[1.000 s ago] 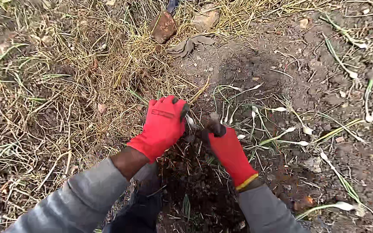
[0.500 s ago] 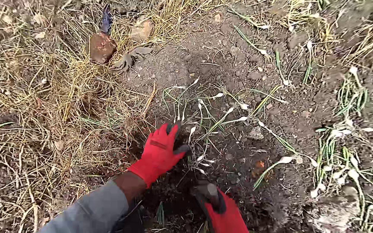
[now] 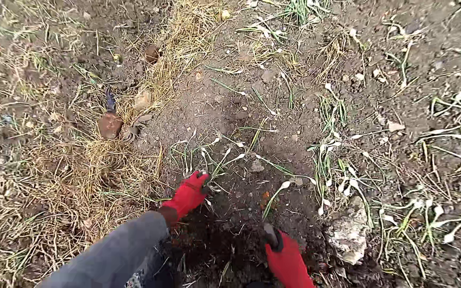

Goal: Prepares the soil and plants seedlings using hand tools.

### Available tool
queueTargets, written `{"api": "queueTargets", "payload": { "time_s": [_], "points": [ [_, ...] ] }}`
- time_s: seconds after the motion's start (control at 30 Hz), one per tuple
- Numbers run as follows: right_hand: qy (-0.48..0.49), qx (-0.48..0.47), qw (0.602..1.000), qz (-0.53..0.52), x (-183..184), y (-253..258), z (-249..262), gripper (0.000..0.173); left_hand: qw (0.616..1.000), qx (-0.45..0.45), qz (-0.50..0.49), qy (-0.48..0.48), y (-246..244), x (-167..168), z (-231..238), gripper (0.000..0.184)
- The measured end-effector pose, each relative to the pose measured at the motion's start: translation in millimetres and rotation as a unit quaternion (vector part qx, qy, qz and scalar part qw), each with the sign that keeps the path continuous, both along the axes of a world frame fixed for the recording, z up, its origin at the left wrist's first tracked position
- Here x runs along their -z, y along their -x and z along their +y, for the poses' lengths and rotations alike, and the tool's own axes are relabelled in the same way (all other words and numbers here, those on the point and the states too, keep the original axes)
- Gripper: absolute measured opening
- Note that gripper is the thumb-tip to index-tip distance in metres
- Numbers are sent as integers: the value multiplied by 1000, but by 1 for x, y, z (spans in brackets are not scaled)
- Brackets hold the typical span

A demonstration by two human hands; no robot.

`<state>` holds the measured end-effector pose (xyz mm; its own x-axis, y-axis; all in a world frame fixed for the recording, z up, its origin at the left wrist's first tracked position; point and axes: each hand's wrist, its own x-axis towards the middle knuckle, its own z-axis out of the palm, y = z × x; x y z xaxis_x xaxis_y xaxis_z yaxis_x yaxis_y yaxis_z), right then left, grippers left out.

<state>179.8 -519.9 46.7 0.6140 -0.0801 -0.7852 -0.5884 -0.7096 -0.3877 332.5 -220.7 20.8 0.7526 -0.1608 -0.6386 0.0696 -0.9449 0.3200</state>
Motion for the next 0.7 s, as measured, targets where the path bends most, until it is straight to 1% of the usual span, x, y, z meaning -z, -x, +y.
{"api": "queueTargets", "payload": {
  "time_s": [0.1, 0.17, 0.23, 0.27, 0.33, 0.37, 0.43, 0.5, 0.53, 0.6, 0.63, 0.7],
  "points": [
    [-1, -10, 1000, 9, 7, 0, 3, 54, 992, -43, -114, 30, -54, -70, -14, 50],
    [-12, -5, 1000, 1, 8, 2, 4, 53, 982, -57, -169, 56, -81, -112, -19, 60],
    [-17, 9, 1000, -11, 8, 1, 6, 53, 975, -57, -204, 59, -99, -134, -17, 65],
    [-17, 16, 1000, -19, 7, 0, 6, 53, 974, -59, -214, 56, -104, -137, -12, 65],
    [-14, 22, 999, -32, 5, 0, 6, 54, 974, -76, -208, 42, -103, -125, 8, 64],
    [-17, 20, 999, -45, 4, 2, 5, 54, 977, -86, -194, 27, -97, -113, 20, 59],
    [-35, 13, 997, -70, 7, 7, 2, 55, 982, -123, -143, -10, -80, -74, 48, 48],
    [-45, 14, 996, -80, 14, 14, -2, 55, 979, -182, -87, -34, -62, -21, 75, 36],
    [-46, 16, 995, -87, 22, 14, -3, 54, 973, -219, -60, -44, -61, 4, 86, 37],
    [-52, 27, 995, -87, 28, 23, -6, 51, 960, -271, 3, -67, -57, 46, 97, 51],
    [-57, 32, 994, -88, 31, 23, -9, 49, 956, -279, 28, -83, -60, 62, 94, 57],
    [-57, 22, 994, -91, 35, 16, -11, 45, 958, -253, 54, -120, -76, 73, 81, 64]
  ]
}}
